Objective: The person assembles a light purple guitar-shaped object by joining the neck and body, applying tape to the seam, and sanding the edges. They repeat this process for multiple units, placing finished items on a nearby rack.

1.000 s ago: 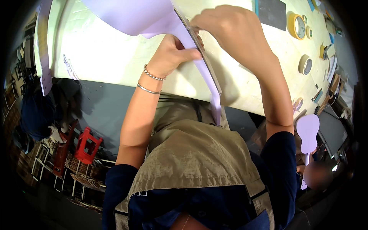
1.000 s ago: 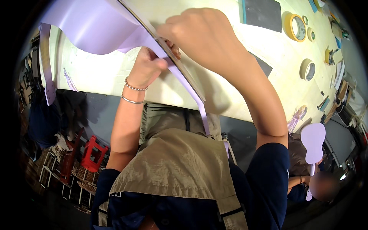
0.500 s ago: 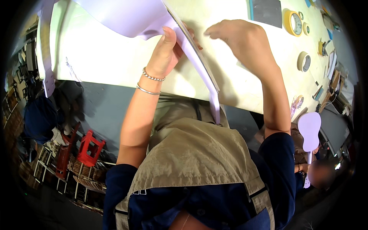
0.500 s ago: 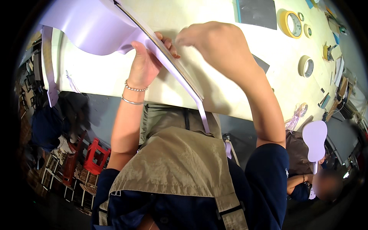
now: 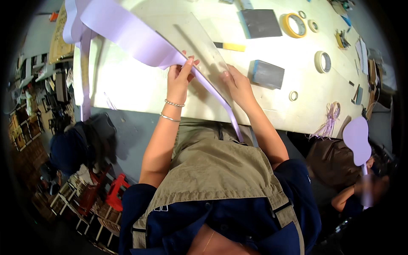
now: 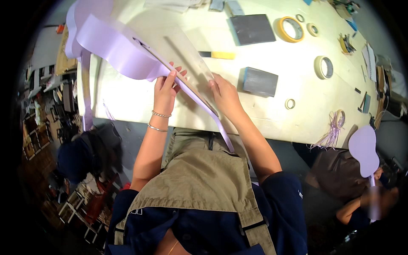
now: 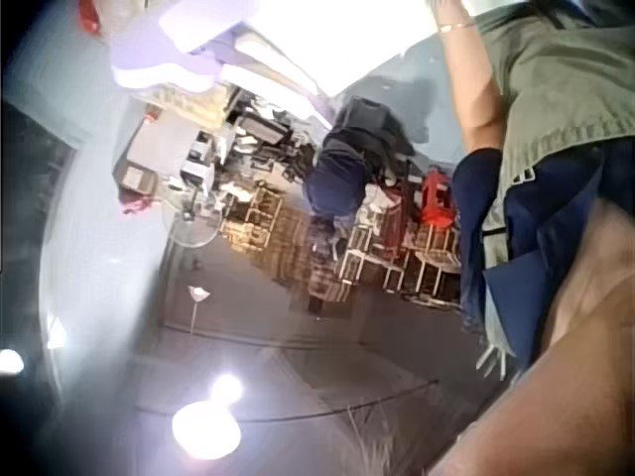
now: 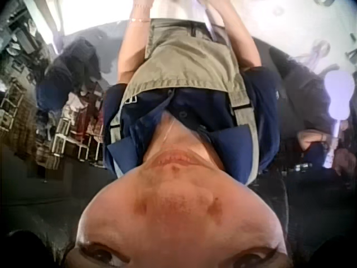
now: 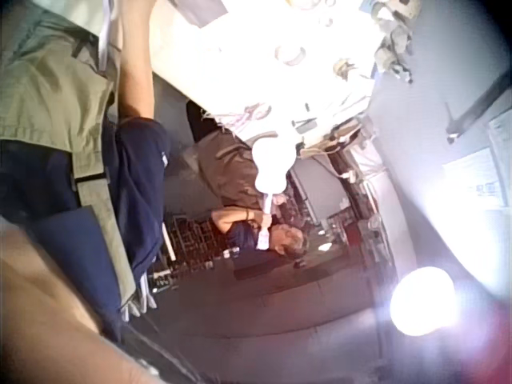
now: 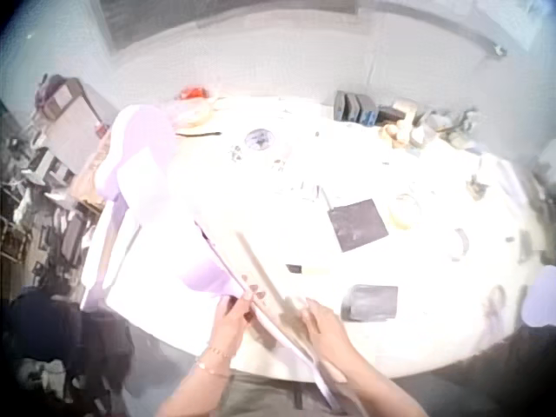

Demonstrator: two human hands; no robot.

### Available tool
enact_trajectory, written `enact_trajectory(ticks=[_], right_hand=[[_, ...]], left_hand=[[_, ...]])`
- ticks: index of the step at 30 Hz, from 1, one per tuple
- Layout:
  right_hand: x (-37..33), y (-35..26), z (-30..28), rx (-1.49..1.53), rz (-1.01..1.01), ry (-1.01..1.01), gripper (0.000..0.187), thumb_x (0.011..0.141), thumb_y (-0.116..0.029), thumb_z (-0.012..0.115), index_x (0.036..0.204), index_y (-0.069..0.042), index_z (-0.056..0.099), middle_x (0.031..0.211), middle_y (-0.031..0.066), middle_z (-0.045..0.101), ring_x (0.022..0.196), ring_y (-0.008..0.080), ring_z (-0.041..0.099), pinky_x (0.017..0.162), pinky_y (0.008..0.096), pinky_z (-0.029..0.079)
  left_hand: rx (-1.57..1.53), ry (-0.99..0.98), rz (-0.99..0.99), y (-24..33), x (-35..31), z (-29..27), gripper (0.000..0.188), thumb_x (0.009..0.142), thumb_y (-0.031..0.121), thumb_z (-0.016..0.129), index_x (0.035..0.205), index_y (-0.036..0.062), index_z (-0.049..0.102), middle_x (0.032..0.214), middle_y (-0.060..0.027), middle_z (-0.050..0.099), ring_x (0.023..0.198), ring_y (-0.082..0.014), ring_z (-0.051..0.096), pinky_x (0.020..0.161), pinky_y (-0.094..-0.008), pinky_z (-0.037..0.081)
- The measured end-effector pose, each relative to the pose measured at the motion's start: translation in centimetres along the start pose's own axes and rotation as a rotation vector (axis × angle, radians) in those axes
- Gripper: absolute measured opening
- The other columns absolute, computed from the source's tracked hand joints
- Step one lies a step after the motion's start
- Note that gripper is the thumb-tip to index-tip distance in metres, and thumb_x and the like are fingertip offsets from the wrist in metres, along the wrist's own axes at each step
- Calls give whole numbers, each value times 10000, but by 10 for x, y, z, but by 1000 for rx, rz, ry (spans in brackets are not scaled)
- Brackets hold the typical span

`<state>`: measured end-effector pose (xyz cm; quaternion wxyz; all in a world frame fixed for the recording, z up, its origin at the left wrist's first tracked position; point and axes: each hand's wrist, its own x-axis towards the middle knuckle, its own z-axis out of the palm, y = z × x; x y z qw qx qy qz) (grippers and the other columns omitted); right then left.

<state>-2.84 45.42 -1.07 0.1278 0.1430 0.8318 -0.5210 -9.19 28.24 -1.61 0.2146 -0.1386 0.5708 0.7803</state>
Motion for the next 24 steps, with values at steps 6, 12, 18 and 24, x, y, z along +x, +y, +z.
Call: enact_trajectory(ticks=[6,12,18,24], right_hand=[[-58,-33,0,-266,-381,380,253,801,-99,550,1043,-27,564,1002,135,573,966,312,514,828,396,427],[-139,-22,65,1046,0,-395,628,849,-196,605,1355,-32,271,1298,109,432,1183,186,442,945,303,391],[-218,-49,84,2011,-404,815,606,819,-366,597,1305,-87,367,1296,75,414,1230,207,364,1068,367,256],[-314,-63,119,1658,-1031,1490,178,815,-130,621,966,-138,527,1109,59,567,1128,194,470,982,345,352]], left_hand=[[-95,-269,-136,13,12,-21,523,852,147,584,1282,-7,330,1150,-142,505,1101,-312,513,867,-413,434],[-276,-521,-95,14,-28,13,384,860,141,570,1200,67,410,1134,-82,521,1112,-290,504,921,-389,428],[-64,-1012,-193,-1,-134,71,373,852,85,556,1186,72,392,1169,-128,531,1122,-215,482,955,-349,373],[149,-1764,-122,-7,-275,82,420,920,121,429,1301,-14,316,1347,-137,377,1222,-215,374,1032,-345,268]])
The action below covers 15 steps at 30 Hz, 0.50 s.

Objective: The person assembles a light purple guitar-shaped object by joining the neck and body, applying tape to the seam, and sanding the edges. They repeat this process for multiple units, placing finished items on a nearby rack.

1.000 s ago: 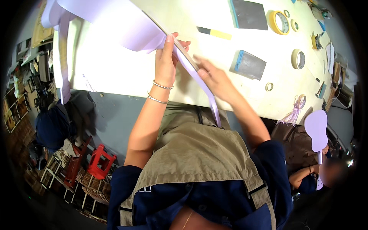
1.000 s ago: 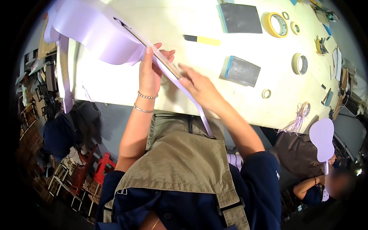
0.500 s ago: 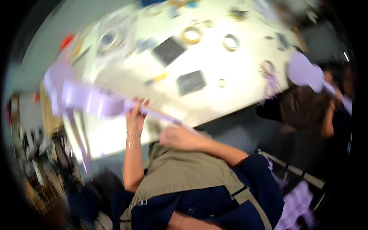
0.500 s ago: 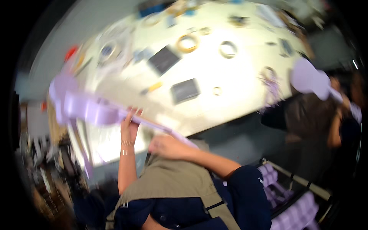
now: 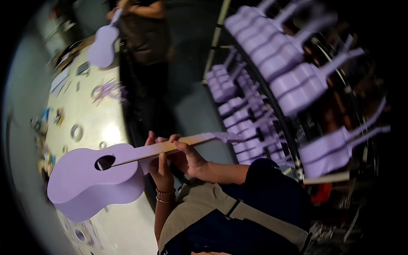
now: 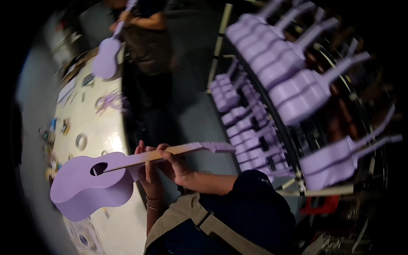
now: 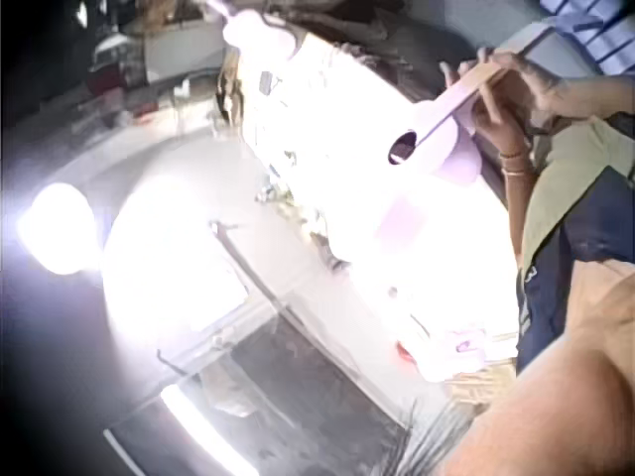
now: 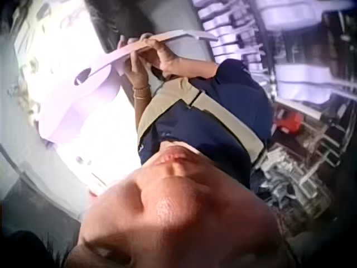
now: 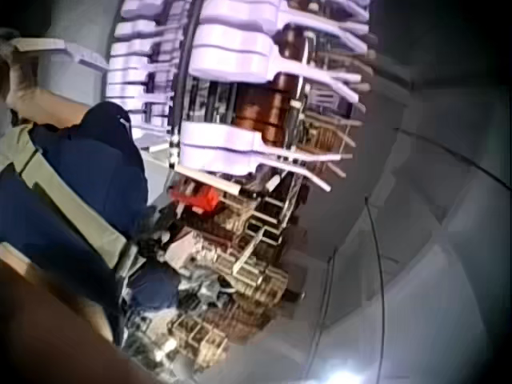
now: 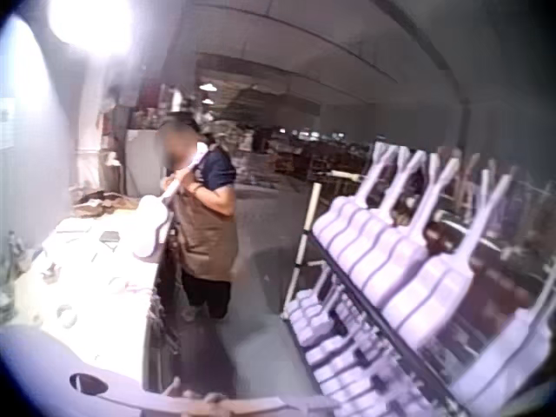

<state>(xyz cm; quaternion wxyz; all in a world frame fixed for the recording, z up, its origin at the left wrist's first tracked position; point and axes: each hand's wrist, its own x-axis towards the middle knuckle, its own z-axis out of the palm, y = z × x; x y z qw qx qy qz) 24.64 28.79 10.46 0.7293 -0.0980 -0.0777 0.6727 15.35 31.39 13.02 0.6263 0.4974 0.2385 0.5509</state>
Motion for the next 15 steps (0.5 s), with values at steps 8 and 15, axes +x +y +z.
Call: enact_trajectory(ticks=[8,15], right_hand=[[-60,-139,28,-431,-844,147,113,842,-63,540,803,-123,452,946,27,588,1175,217,443,951,360,349],[-87,-216,32,-704,-1160,386,210,777,3,610,727,-98,431,743,10,523,893,171,592,808,313,432]], left_hand=[[-138,-946,-706,-27,-35,73,705,802,167,642,1353,-37,252,1404,-122,279,1318,-202,221,1079,-313,117],[-43,-878,-772,-41,-20,52,579,827,209,611,1296,-26,366,1368,-155,357,1306,-244,276,1085,-355,144]])
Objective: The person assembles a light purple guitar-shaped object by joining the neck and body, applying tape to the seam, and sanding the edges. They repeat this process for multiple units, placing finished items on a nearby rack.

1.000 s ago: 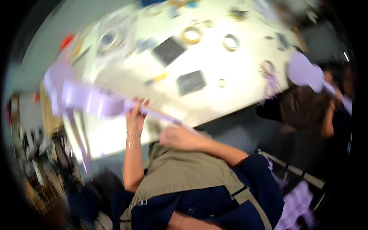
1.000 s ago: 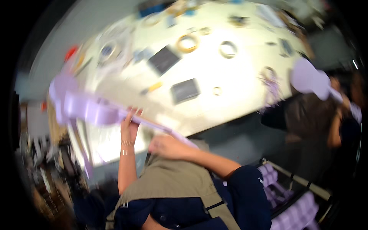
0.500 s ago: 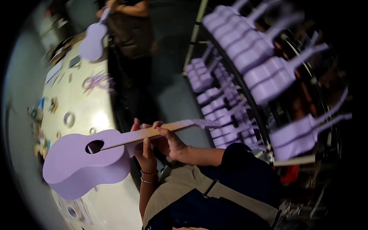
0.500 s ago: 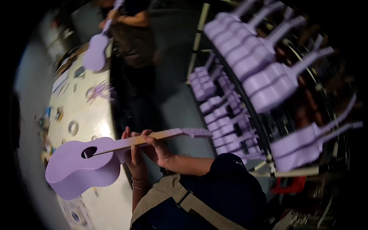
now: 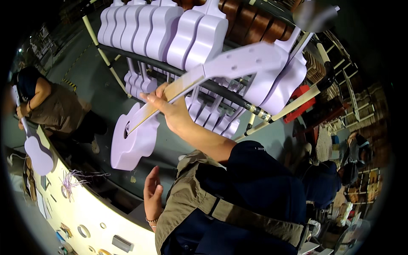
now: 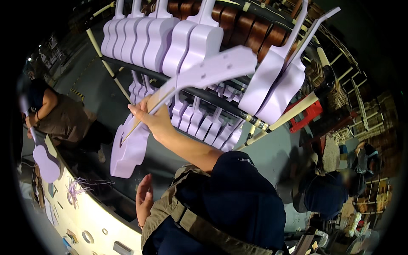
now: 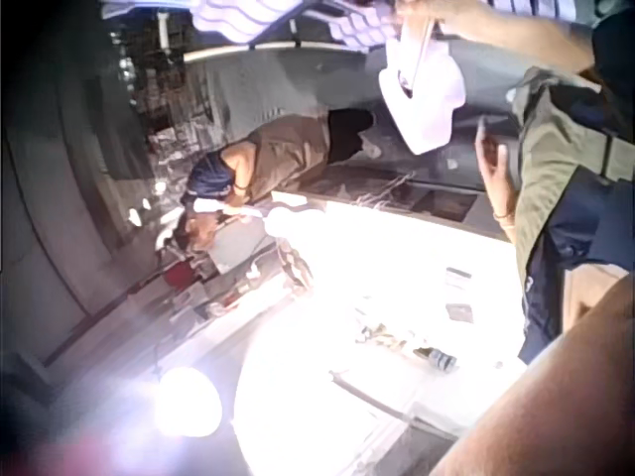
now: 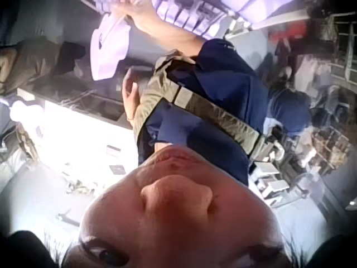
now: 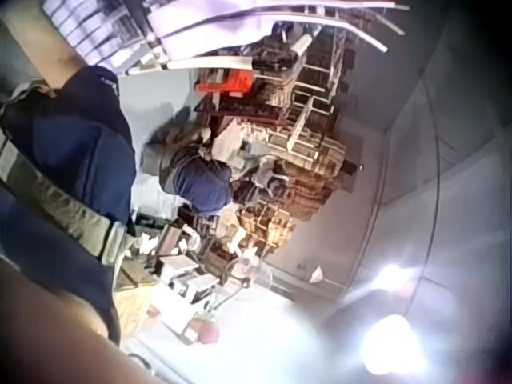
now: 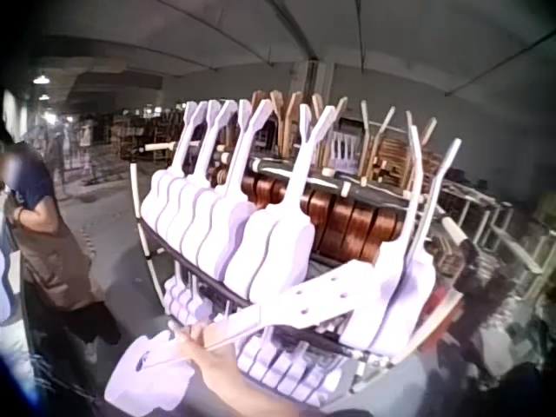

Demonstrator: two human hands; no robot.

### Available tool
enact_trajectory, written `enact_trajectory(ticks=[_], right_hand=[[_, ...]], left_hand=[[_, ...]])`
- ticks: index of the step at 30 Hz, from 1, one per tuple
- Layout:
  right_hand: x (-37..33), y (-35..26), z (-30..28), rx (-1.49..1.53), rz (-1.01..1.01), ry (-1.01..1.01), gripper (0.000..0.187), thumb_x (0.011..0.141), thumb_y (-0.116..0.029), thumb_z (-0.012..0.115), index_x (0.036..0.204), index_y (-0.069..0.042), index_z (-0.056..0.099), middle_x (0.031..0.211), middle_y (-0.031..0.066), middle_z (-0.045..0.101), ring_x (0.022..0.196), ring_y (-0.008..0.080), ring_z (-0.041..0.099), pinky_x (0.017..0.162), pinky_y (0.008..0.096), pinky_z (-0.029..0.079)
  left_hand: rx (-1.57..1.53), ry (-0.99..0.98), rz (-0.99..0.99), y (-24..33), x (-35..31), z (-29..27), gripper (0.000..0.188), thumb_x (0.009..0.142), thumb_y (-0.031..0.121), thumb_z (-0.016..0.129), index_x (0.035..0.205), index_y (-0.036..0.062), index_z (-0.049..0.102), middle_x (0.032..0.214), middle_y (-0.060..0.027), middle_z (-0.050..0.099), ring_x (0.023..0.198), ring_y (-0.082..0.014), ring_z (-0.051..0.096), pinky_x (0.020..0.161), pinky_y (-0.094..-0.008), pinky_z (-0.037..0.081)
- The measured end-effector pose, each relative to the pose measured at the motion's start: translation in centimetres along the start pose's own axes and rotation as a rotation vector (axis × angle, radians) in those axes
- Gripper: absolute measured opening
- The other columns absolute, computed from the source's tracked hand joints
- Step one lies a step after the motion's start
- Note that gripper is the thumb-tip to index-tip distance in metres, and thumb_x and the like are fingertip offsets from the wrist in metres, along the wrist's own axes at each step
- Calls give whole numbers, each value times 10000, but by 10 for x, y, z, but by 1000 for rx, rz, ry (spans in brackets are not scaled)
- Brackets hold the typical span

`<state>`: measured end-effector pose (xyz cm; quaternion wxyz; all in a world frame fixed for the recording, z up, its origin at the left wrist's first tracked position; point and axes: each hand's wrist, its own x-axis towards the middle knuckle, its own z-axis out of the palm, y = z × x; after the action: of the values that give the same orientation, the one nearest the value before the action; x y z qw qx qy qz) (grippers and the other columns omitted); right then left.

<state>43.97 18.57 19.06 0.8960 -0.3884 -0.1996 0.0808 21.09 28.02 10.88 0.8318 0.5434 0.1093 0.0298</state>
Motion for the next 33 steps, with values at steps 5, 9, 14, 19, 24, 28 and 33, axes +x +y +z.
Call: enact_trajectory(ticks=[5,9,14,19,24,28,33], right_hand=[[32,-23,-4,15,-197,128,204,806,-164,618,719,-52,471,595,11,453,538,104,464,545,264,418],[48,-75,-2,-199,-205,129,229,821,-223,611,738,-35,510,543,22,464,485,108,444,492,247,375],[56,-196,-11,-700,-398,183,337,822,-353,587,763,-25,533,583,64,529,568,168,510,538,296,394],[109,-257,-22,-653,-558,201,246,839,-231,593,663,-101,480,508,-7,429,428,114,432,402,259,362],[186,-294,-78,-835,-679,262,253,830,-238,607,683,-71,486,497,0,424,413,112,410,400,256,344],[221,-292,-134,-1077,-712,470,181,807,-192,630,788,-28,556,553,34,498,440,130,432,439,293,344],[238,-284,-177,-909,-551,409,162,809,-168,621,812,-21,554,570,35,513,437,135,442,436,296,367]], left_hand=[[4,145,-4,-16,-3,-29,473,874,169,549,1280,-16,392,1338,-145,397,1278,-233,321,1062,-333,205],[-51,272,-45,-24,-21,-42,445,899,200,528,1274,-4,404,1313,-128,425,1254,-208,355,1035,-303,252],[-119,294,-142,-40,-29,-42,432,909,234,516,1270,17,419,1290,-103,448,1235,-188,377,1018,-292,277],[-123,330,-98,-46,-28,-58,412,917,237,499,1260,19,427,1266,-96,469,1205,-191,411,1007,-293,295],[-147,337,-34,-40,-18,-49,407,917,222,497,1257,12,423,1256,-108,475,1195,-197,422,1004,-303,306],[-196,346,-39,-40,-6,-42,413,916,236,498,1253,8,425,1251,-109,478,1197,-188,417,1010,-307,294],[-185,341,-28,-41,5,-44,422,916,268,497,1256,27,428,1244,-101,484,1197,-185,417,1011,-311,286]])
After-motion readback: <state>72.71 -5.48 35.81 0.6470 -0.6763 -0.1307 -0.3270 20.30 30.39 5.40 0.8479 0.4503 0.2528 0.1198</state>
